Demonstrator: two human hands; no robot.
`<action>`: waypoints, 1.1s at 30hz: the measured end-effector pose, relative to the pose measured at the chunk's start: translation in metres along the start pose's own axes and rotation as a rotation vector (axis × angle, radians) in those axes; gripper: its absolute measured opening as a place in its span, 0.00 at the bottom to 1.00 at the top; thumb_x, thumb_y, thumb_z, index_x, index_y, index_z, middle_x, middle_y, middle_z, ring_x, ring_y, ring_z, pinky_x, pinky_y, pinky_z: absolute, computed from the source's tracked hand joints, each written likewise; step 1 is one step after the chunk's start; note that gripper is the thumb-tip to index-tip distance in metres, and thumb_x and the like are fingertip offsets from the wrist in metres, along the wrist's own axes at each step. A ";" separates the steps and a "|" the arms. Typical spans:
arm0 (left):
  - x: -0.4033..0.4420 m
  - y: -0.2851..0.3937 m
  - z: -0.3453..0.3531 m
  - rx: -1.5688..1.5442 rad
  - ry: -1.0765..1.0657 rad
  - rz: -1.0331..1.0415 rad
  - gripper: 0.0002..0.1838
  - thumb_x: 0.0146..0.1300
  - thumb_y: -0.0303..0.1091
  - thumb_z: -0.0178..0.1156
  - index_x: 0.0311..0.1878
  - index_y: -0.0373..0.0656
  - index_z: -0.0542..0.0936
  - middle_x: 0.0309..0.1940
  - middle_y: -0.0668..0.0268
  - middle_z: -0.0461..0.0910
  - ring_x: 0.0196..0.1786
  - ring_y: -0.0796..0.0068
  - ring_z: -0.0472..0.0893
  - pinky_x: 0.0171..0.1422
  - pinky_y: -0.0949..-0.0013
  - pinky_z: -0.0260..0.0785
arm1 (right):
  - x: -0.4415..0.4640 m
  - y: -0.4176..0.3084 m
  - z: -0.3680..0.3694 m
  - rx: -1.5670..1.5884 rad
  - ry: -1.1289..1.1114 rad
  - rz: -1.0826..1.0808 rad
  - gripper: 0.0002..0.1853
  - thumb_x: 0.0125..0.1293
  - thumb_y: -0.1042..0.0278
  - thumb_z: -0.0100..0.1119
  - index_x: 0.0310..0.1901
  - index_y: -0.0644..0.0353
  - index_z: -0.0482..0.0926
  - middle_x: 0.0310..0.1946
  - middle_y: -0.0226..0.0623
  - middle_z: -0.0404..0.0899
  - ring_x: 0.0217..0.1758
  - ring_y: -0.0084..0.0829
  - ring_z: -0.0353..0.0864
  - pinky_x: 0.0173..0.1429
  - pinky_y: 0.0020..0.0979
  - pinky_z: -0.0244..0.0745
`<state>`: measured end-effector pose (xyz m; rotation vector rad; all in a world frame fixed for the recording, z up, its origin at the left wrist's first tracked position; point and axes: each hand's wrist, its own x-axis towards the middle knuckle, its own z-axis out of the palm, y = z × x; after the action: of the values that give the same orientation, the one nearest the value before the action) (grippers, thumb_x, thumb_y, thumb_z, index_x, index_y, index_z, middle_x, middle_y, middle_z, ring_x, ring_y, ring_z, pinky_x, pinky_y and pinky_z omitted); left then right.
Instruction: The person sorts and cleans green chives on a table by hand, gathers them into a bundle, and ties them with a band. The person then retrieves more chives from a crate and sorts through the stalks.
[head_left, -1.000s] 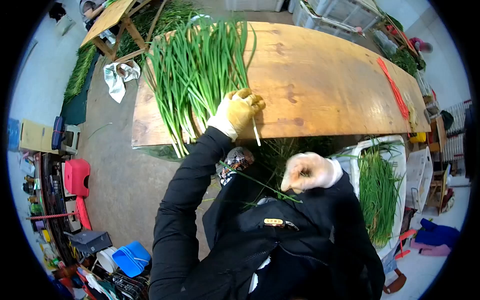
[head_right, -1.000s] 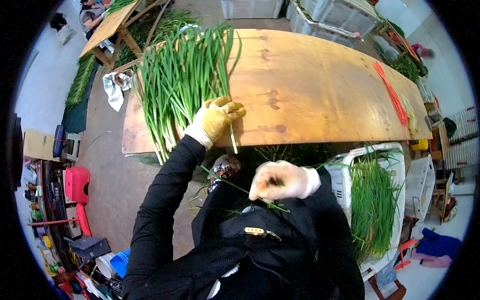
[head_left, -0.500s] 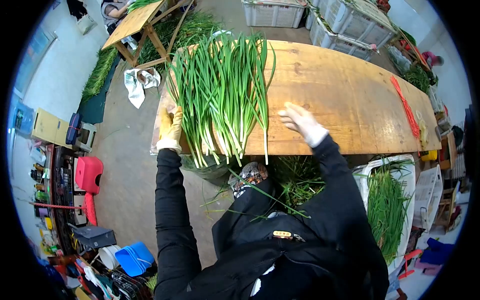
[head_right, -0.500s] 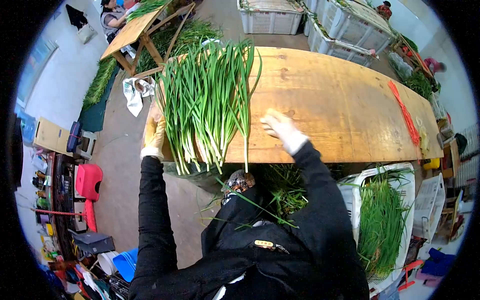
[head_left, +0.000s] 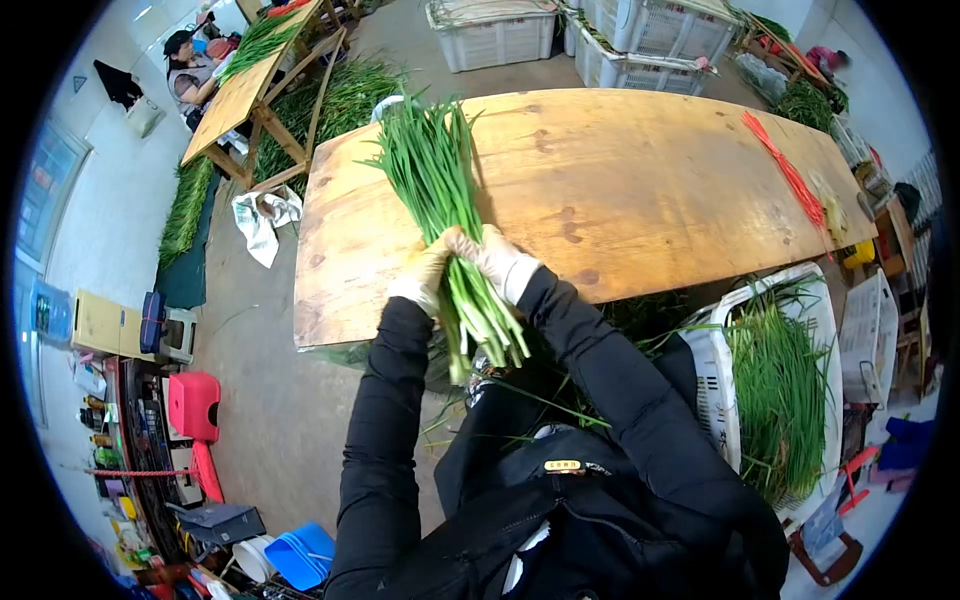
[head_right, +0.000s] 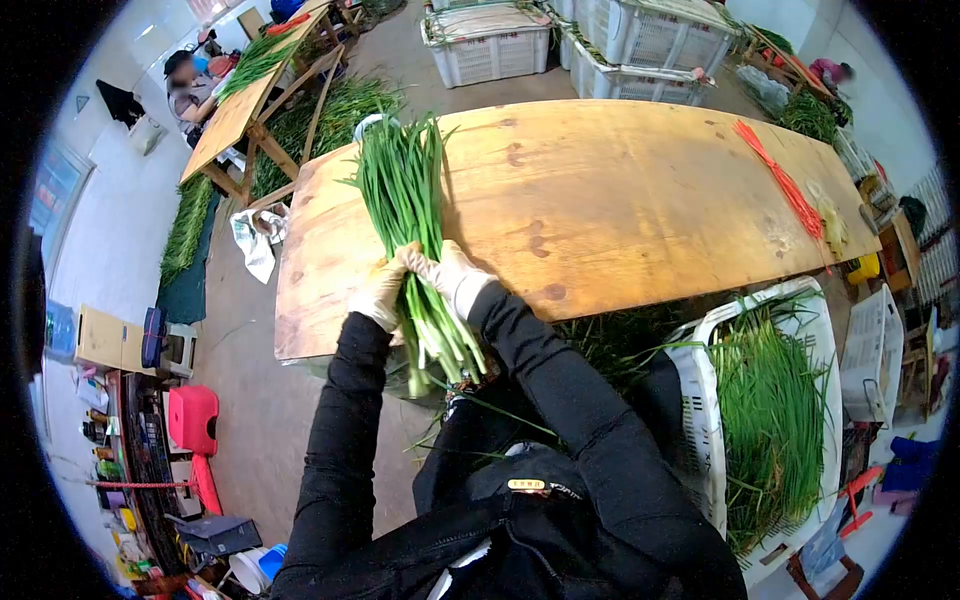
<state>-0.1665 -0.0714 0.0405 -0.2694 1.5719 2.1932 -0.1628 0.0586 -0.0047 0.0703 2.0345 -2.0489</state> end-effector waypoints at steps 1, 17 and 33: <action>-0.002 -0.003 0.008 0.003 0.010 -0.001 0.17 0.50 0.37 0.64 0.41 0.38 0.75 0.33 0.66 0.77 0.32 0.78 0.76 0.36 0.76 0.70 | -0.012 -0.011 0.003 0.037 0.024 -0.052 0.59 0.35 0.28 0.59 0.58 0.74 0.52 0.52 0.56 0.63 0.60 0.42 0.58 0.60 0.35 0.58; 0.008 -0.001 0.134 0.085 -0.228 0.233 0.27 0.53 0.30 0.60 0.55 0.39 0.62 0.44 0.59 0.74 0.41 0.70 0.76 0.43 0.70 0.70 | -0.087 -0.075 -0.113 -0.459 0.258 -0.119 0.54 0.46 0.44 0.62 0.63 0.68 0.41 0.62 0.60 0.46 0.67 0.46 0.45 0.67 0.32 0.46; 0.039 -0.059 0.096 0.950 -0.071 0.819 0.32 0.59 0.40 0.50 0.63 0.34 0.52 0.63 0.54 0.53 0.66 0.63 0.51 0.68 0.64 0.39 | -0.349 0.023 -0.550 -1.015 1.678 0.721 0.22 0.54 0.66 0.50 0.53 0.44 0.65 0.49 0.35 0.69 0.53 0.38 0.68 0.53 0.38 0.66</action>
<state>-0.1660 0.0432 0.0071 0.8527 2.7577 1.5534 0.1007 0.6532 0.0335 2.3775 2.6330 -0.0194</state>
